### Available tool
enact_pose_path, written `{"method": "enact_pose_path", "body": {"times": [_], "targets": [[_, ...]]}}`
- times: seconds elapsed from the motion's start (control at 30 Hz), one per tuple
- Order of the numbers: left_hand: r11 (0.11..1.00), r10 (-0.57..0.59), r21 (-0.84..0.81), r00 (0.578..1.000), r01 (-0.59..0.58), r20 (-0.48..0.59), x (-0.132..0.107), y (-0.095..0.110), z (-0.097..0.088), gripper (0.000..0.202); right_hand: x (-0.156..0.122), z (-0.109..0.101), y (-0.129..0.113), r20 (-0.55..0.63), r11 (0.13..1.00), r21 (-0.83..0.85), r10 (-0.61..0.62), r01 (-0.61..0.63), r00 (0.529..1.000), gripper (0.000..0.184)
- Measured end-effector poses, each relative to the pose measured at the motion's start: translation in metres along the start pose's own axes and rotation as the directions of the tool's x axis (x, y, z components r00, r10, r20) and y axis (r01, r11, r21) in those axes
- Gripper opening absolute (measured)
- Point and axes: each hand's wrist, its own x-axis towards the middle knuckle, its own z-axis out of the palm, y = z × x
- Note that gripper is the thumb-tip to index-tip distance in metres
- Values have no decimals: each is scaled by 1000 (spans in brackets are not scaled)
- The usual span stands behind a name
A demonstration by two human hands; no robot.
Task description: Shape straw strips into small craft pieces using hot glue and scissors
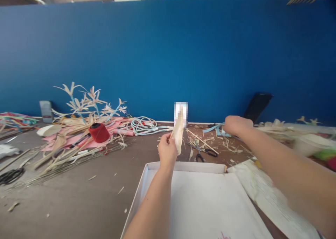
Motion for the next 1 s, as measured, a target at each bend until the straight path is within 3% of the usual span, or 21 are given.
{"method": "enact_pose_path", "body": {"times": [0.07, 0.13, 0.17, 0.23, 0.27, 0.4, 0.57, 0.7, 0.8, 0.87, 0.93, 1.0], "targets": [[999, 13, -49, 999, -14, -29, 2, -4, 1, 27, -14, 5, -14, -50, 986, -169, -16, 7, 999, 28], [993, 24, -111, 998, -31, -61, 4, -6, 2, 32, -33, 15, -29, -43, 971, -190, -156, 146, 987, 30], [990, 28, -137, 997, -37, -71, 4, -6, 2, 34, -43, 21, -36, 56, 956, -191, -217, 224, 975, 28], [985, 26, -169, 997, -39, -78, 5, -6, 2, 36, -63, 35, -46, 339, 908, -216, -275, 359, 900, 26], [983, 24, -177, 997, -38, -80, 5, -5, 2, 36, -72, 41, -49, 414, 889, -224, -283, 399, 865, 29], [979, 28, -196, 989, -57, -147, 7, -4, -1, 35, -87, 53, -50, 447, 890, -256, -236, 376, 863, 45], [973, 11, -220, 975, -62, -224, 11, -6, -3, 33, -81, 50, -41, 489, 902, -234, -213, 363, 846, 41], [969, -1, -241, 972, -57, -235, 11, -7, -4, 32, -75, 53, -31, 435, 926, -219, -190, 308, 880, 40], [966, -1, -251, 968, -64, -251, 12, -6, -5, 31, -66, 45, -23, 410, 976, -65, -164, 209, 897, 41], [963, 6, -256, 962, -79, -274, 12, -5, -6, 32, -59, 33, -18, 433, 979, 164, -179, 119, 883, 37], [959, 15, -265, 953, -100, -303, 13, -4, -8, 33, -54, 19, -14, 451, 890, 454, -194, -37, 871, 32], [951, 19, -285, 945, -118, -327, 14, -3, -10, 35, -52, 8, -11, 493, 695, 687, -228, -214, 840, 31]]}}
